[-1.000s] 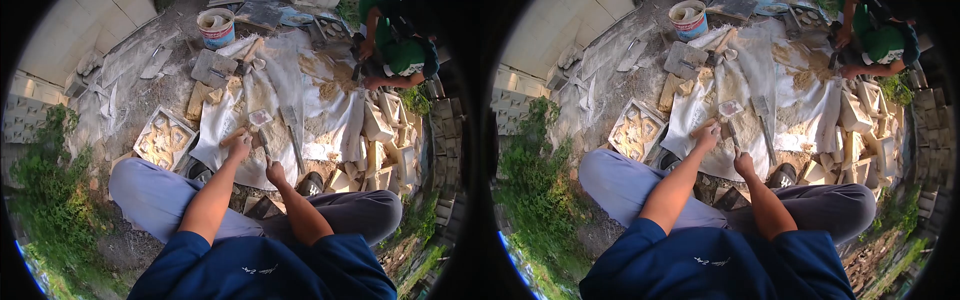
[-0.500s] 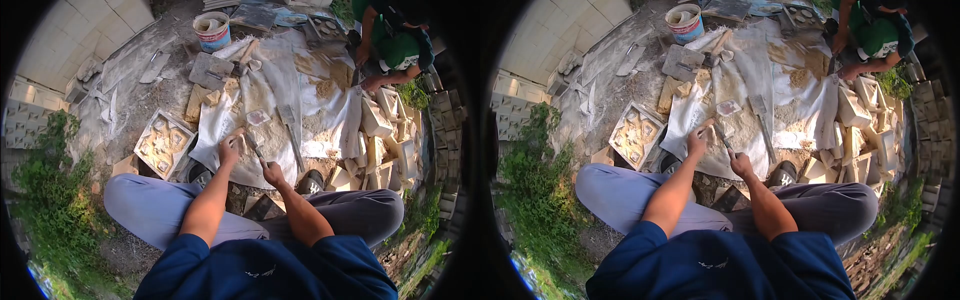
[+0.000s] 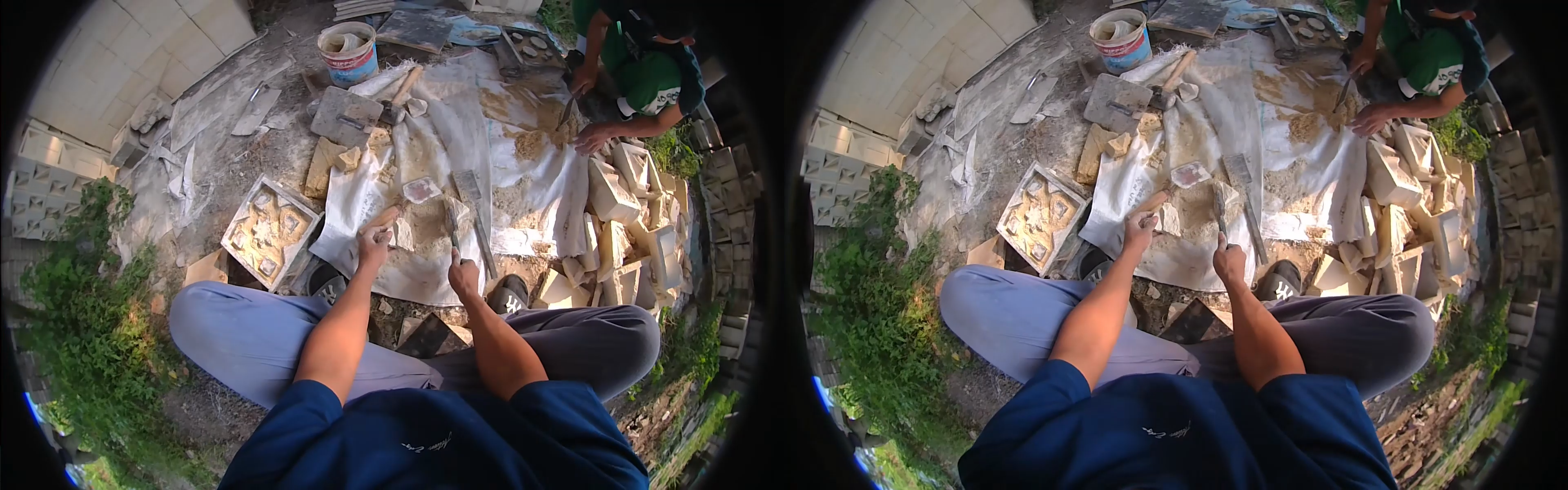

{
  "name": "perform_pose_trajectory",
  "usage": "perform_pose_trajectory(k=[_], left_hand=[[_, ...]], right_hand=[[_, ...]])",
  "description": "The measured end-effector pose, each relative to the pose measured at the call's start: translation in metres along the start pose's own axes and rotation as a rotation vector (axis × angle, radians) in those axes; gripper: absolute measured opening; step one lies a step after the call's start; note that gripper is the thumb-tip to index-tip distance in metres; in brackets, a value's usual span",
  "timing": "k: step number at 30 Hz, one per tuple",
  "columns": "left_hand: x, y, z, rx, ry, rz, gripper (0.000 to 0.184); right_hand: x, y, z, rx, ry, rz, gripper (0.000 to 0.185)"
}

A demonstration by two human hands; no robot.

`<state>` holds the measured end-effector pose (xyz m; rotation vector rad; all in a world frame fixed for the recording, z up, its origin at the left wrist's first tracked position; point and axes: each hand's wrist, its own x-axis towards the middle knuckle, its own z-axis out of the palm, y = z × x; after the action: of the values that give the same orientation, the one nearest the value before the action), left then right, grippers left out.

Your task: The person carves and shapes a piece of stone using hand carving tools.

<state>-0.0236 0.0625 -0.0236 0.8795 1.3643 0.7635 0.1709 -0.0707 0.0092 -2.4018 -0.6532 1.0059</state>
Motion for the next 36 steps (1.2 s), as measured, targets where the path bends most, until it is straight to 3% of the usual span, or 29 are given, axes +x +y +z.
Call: perform_pose_trajectory(k=[2, 4, 7, 9, 13, 16, 18, 19, 26, 28, 29, 31, 32, 35, 36], left_hand=[[0.004, -0.002, 0.006, -0.012, -0.176, -0.110, 0.031], [0.000, -0.001, 0.014, -0.030, -0.177, -0.101, 0.031], [0.000, -0.004, 0.019, 0.122, -0.082, 0.035, 0.029], [0.007, -0.007, 0.015, 0.488, 0.041, 0.192, 0.029], [0.031, -0.045, 0.009, 0.406, 0.053, 0.144, 0.034], [0.026, -0.039, 0.009, 0.432, 0.071, 0.146, 0.034], [0.009, -0.017, 0.014, 0.242, 0.044, -0.057, 0.033], [0.009, -0.015, 0.015, 0.252, 0.050, 0.021, 0.032], [0.013, -0.023, 0.012, 0.314, 0.066, 0.031, 0.031], [0.016, -0.028, 0.012, 0.288, 0.046, 0.077, 0.031], [0.018, -0.031, 0.012, 0.288, 0.043, 0.082, 0.031], [0.026, -0.042, 0.010, 0.628, 0.134, 0.257, 0.029], [0.031, -0.041, 0.010, 0.630, 0.131, 0.265, 0.029], [0.018, -0.034, 0.012, 0.550, 0.112, 0.187, 0.029], [0.009, -0.019, 0.016, 0.383, 0.075, 0.087, 0.029]], right_hand=[[0.000, 0.007, 0.002, 0.075, -0.017, -0.095, 0.074], [-0.005, 0.005, 0.005, 0.024, -0.026, -0.193, 0.073], [-0.012, -0.004, 0.005, -0.005, -0.131, -0.250, 0.070], [-0.020, -0.017, 0.001, 0.027, -0.120, -0.291, 0.068], [-0.028, -0.041, 0.002, 0.138, -0.048, -0.376, 0.064], [-0.027, -0.027, 0.014, -0.044, -0.099, -0.323, 0.064], [-0.012, -0.004, 0.022, -0.144, -0.134, -0.251, 0.065], [-0.012, -0.003, 0.019, -0.121, -0.151, -0.237, 0.066], [-0.024, -0.045, 0.008, 0.094, -0.118, -0.190, 0.068], [-0.027, -0.032, 0.014, 0.107, -0.136, -0.328, 0.066], [-0.021, -0.020, 0.024, -0.043, -0.147, -0.358, 0.067], [-0.022, -0.019, 0.022, -0.091, -0.218, -0.290, 0.067], [-0.021, -0.020, 0.024, -0.095, -0.206, -0.289, 0.067], [-0.021, -0.046, 0.009, -0.008, -0.184, -0.256, 0.069], [-0.028, -0.052, 0.006, -0.009, -0.188, -0.254, 0.069]])
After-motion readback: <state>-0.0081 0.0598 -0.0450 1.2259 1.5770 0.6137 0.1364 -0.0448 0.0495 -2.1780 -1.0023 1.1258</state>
